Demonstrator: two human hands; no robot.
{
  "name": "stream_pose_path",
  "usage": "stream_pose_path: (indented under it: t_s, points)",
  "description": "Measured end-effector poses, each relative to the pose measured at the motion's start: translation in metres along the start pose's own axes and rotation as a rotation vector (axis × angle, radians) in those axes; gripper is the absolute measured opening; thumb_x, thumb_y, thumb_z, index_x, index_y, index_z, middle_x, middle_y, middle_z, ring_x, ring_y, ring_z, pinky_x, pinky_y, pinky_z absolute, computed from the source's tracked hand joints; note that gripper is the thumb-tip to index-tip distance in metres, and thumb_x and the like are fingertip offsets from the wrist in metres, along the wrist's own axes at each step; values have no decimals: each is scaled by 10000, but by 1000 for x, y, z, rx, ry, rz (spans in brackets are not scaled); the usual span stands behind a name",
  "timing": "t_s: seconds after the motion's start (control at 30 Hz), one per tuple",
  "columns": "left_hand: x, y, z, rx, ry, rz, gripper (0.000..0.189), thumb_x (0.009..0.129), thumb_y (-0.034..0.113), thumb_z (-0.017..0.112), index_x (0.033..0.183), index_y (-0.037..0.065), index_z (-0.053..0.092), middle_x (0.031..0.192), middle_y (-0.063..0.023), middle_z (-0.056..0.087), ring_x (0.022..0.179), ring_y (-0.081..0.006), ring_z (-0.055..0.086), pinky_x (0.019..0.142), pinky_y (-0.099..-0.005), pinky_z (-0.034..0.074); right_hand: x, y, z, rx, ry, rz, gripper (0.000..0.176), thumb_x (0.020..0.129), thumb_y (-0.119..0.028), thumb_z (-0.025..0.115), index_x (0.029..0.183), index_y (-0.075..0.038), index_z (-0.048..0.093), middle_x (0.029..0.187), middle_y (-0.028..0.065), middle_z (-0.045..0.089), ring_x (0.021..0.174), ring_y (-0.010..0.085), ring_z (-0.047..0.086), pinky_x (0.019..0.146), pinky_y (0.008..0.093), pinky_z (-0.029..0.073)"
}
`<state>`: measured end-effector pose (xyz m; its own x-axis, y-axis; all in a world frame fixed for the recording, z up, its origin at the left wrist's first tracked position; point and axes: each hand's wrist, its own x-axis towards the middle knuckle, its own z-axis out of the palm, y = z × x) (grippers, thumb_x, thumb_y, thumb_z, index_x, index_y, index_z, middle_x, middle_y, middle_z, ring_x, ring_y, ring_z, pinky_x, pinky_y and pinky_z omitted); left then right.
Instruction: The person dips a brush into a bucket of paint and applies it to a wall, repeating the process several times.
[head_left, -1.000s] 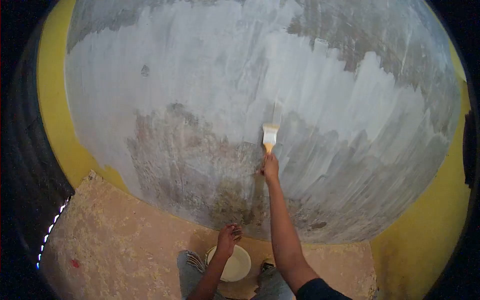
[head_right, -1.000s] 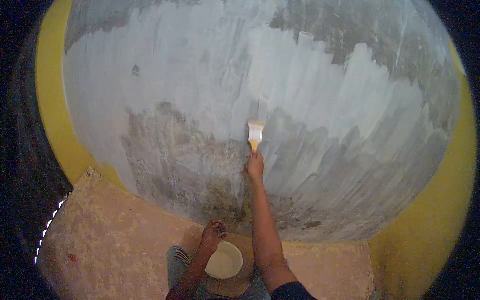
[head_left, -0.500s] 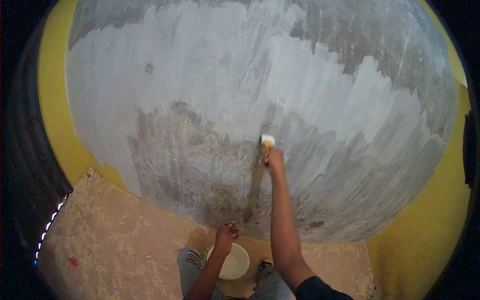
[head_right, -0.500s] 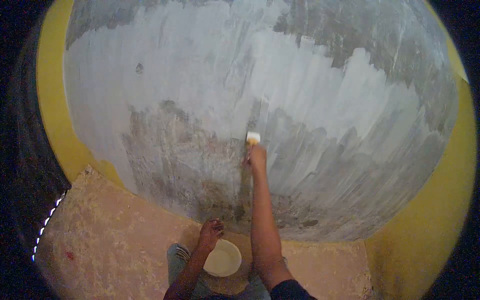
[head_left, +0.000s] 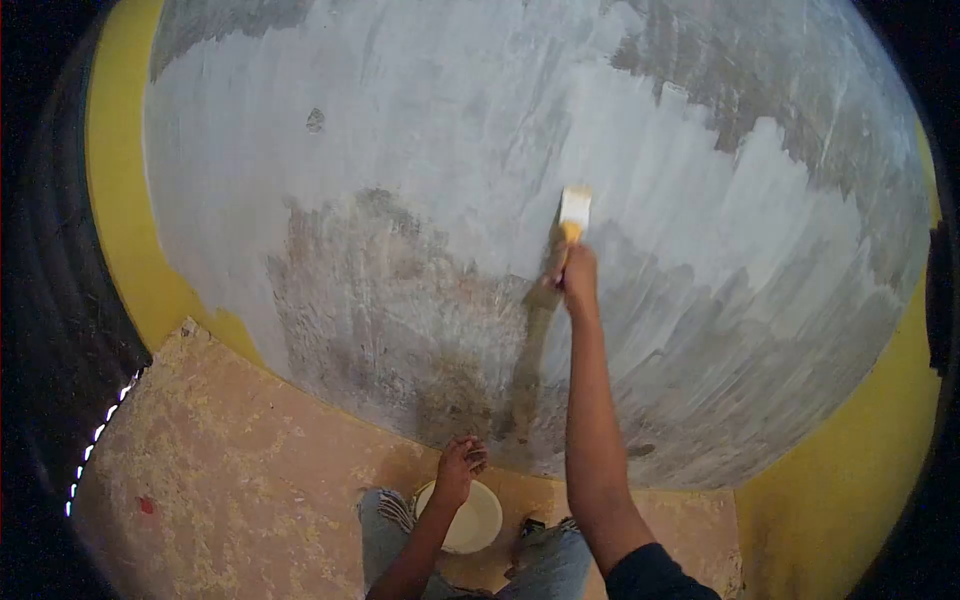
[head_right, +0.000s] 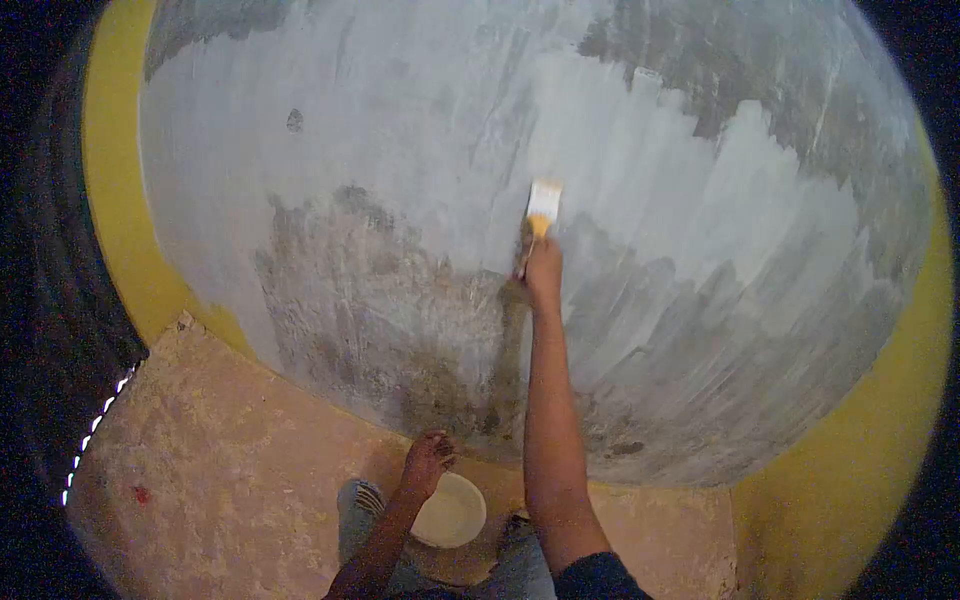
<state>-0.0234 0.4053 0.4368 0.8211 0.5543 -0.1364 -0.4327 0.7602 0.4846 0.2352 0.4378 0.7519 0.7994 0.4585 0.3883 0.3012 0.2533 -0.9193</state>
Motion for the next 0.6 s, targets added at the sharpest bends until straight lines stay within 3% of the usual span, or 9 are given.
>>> stream_pose_path:
  t_s: [0.03, 0.1, 0.17, 0.23, 0.3, 0.4, 0.6]
  points:
    - [1, -2, -3, 6, -11, 0, 201, 871, 240, 618, 1019, 113, 572, 945, -55, 621, 890, -212, 607, 796, -415, 464, -4, 38, -5, 52, -31, 66, 303, 978, -329, 377, 909, -66, 511, 584, 18, 436, 404, 128, 401, 396, 318, 450]
    - [2, -5, -8, -4, 14, -19, 197, 872, 236, 614, 1021, 114, 574, 949, -57, 624, 896, -212, 609, 799, -410, 468, -1, 131, -16, -435, 158, -200, 314, 980, -346, 361, 900, -75, 500, 598, 26, 445, 409, 147, 421, 372, 326, 425]
    - [6, -3, -7, -12, 33, -35, 193, 872, 232, 610, 1023, 116, 575, 953, -59, 626, 901, -211, 610, 802, -406, 472, -49, 142, -7, -155, 107, 144, 317, 980, -354, 347, 901, -85, 494, 599, 28, 437, 420, 155, 431, 375, 325, 418]
    - [-1, -1, -4, -21, 39, -15, 177, 862, 222, 612, 1000, 113, 586, 961, -63, 630, 890, -209, 614, 790, -395, 484, -70, 187, -5, -33, 93, 270, 294, 977, -347, 357, 910, -96, 494, 607, 29, 425, 426, 147, 428, 388, 323, 445]
    - [-3, 2, 0, -11, 27, -1, 173, 858, 218, 613, 992, 111, 587, 955, -63, 632, 882, -209, 616, 781, -391, 489, -96, 187, -1, 112, 89, 471, 274, 974, -336, 377, 927, -93, 496, 616, 32, 413, 424, 138, 420, 409, 329, 481]
    - [-10, 4, -1, -5, 30, -5, 167, 855, 210, 609, 987, 108, 588, 939, -62, 637, 867, -210, 619, 769, -389, 494, -114, 192, -11, 253, 7, 577, 267, 970, -325, 397, 938, -77, 492, 638, 39, 423, 423, 130, 418, 430, 344, 509]
    - [-7, 1, -13, -55, 40, -34, 145, 852, 199, 613, 969, 113, 601, 924, -64, 641, 855, -230, 621, 741, -400, 505, -90, 117, -18, 234, -29, 501, 269, 947, -255, 403, 846, -49, 543, 544, 7, 426, 397, 122, 395, 446, 376, 499]
